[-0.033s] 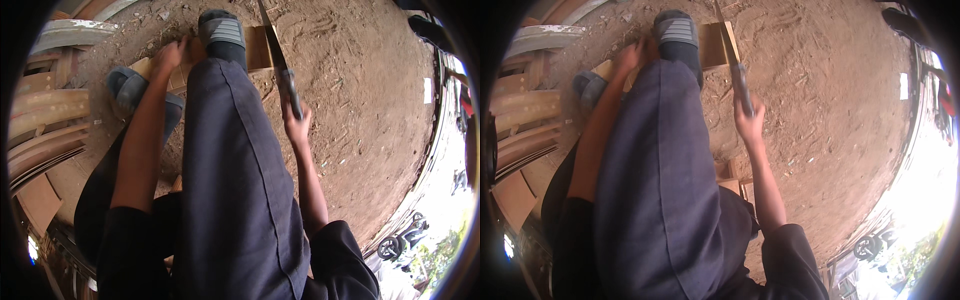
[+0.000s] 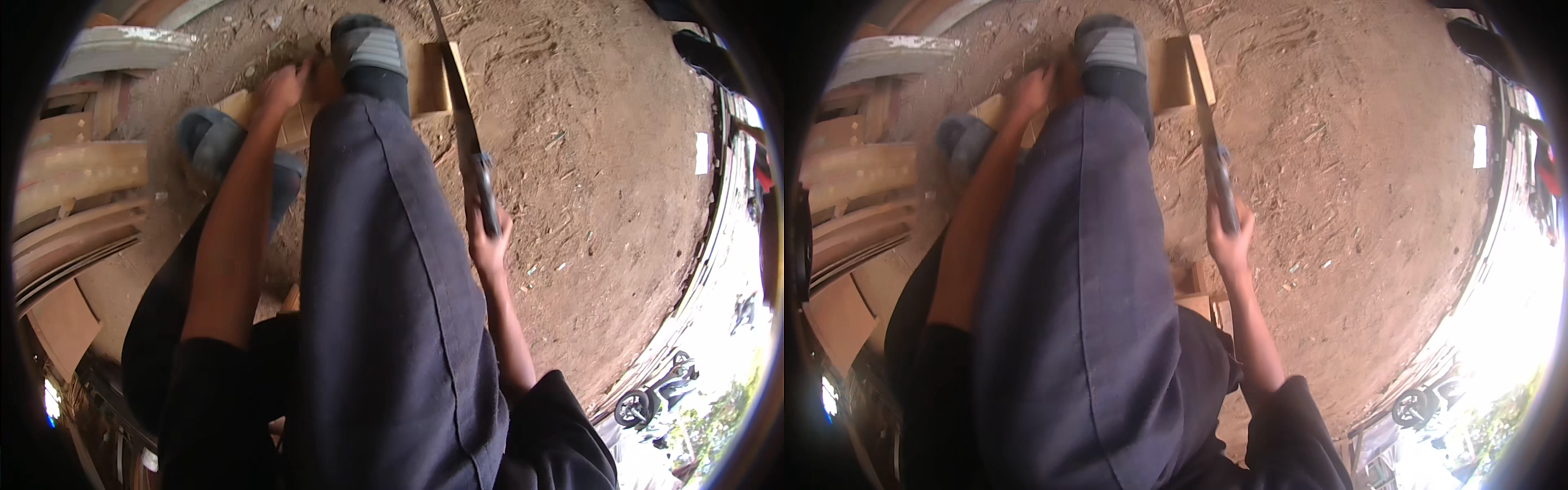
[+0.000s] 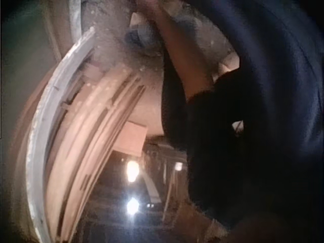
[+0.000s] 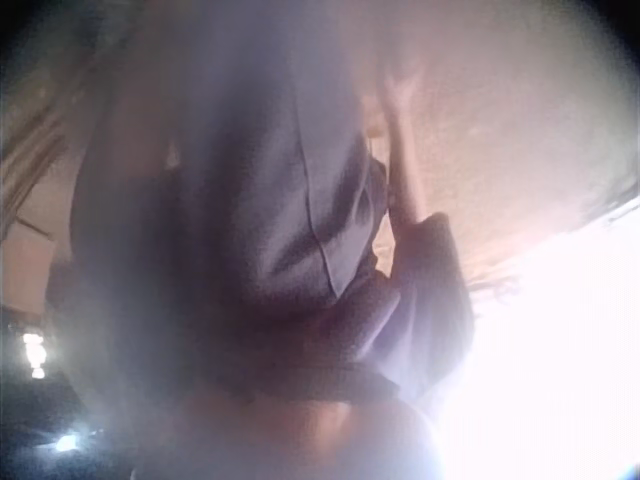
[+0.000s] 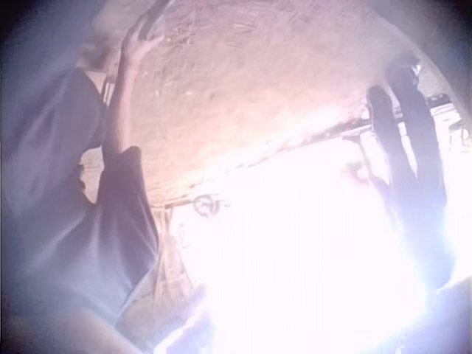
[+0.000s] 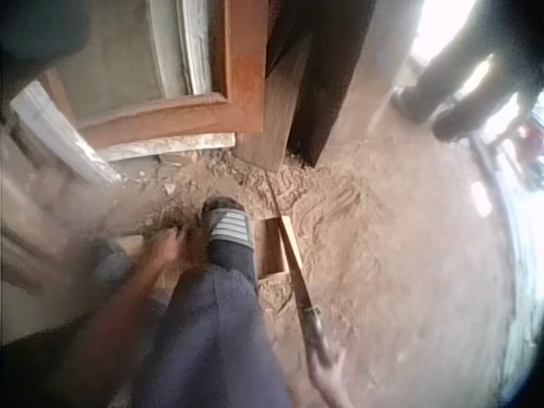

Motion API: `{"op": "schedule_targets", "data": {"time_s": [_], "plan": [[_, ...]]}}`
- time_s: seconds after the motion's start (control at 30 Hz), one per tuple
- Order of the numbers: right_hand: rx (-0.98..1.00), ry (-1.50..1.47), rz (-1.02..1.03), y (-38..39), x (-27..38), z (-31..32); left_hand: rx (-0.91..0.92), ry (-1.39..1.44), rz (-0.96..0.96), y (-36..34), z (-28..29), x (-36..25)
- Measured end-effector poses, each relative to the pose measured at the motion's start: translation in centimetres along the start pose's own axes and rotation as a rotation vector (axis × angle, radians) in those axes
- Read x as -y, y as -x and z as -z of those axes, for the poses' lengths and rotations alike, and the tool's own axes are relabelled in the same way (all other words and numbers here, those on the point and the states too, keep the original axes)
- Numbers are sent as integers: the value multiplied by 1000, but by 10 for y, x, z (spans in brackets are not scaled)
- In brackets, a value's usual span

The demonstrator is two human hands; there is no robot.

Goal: The person sits on the ground and uses a hand saw to cut a small wooden block. They hold the wood with their left hand and saw with their right hand, producing sawdust.

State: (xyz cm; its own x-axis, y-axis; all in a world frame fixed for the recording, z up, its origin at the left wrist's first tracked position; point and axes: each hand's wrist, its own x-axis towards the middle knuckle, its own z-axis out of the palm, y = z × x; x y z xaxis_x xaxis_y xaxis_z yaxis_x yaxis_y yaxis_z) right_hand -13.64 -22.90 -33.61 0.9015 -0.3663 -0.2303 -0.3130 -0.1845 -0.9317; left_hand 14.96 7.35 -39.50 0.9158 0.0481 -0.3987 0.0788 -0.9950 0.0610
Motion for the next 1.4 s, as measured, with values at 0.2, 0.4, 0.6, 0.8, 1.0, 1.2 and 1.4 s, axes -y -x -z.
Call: {"op": "schedule_targets", "data": {"time_s": [0.2, 0.4, 0.6, 0.8, 1.0, 1.2, 1.4], "plan": [[60, 123, 89, 43, 1, 20, 13, 24, 25, 6, 6, -3], [10, -37, -65, -75, 33, -26, 46, -10, 7, -1, 4, -12], [30, -53, -78, -4, -5, 12, 46, 5, 40, 2, -1, -1], [116, 58, -10, -9, 8, 10, 44, 24, 58, 3, 9, -2], [53, -49, -63, -82, 33, -21, 22, 37, 18, -7, -3, -6], [77, 103, -17, 23, 10, 16, 62, -6, 26, 8, 11, -5], [0, 32, -104, -36, 11, -6, 41, 74, 3, 6, 9, -12]]}}
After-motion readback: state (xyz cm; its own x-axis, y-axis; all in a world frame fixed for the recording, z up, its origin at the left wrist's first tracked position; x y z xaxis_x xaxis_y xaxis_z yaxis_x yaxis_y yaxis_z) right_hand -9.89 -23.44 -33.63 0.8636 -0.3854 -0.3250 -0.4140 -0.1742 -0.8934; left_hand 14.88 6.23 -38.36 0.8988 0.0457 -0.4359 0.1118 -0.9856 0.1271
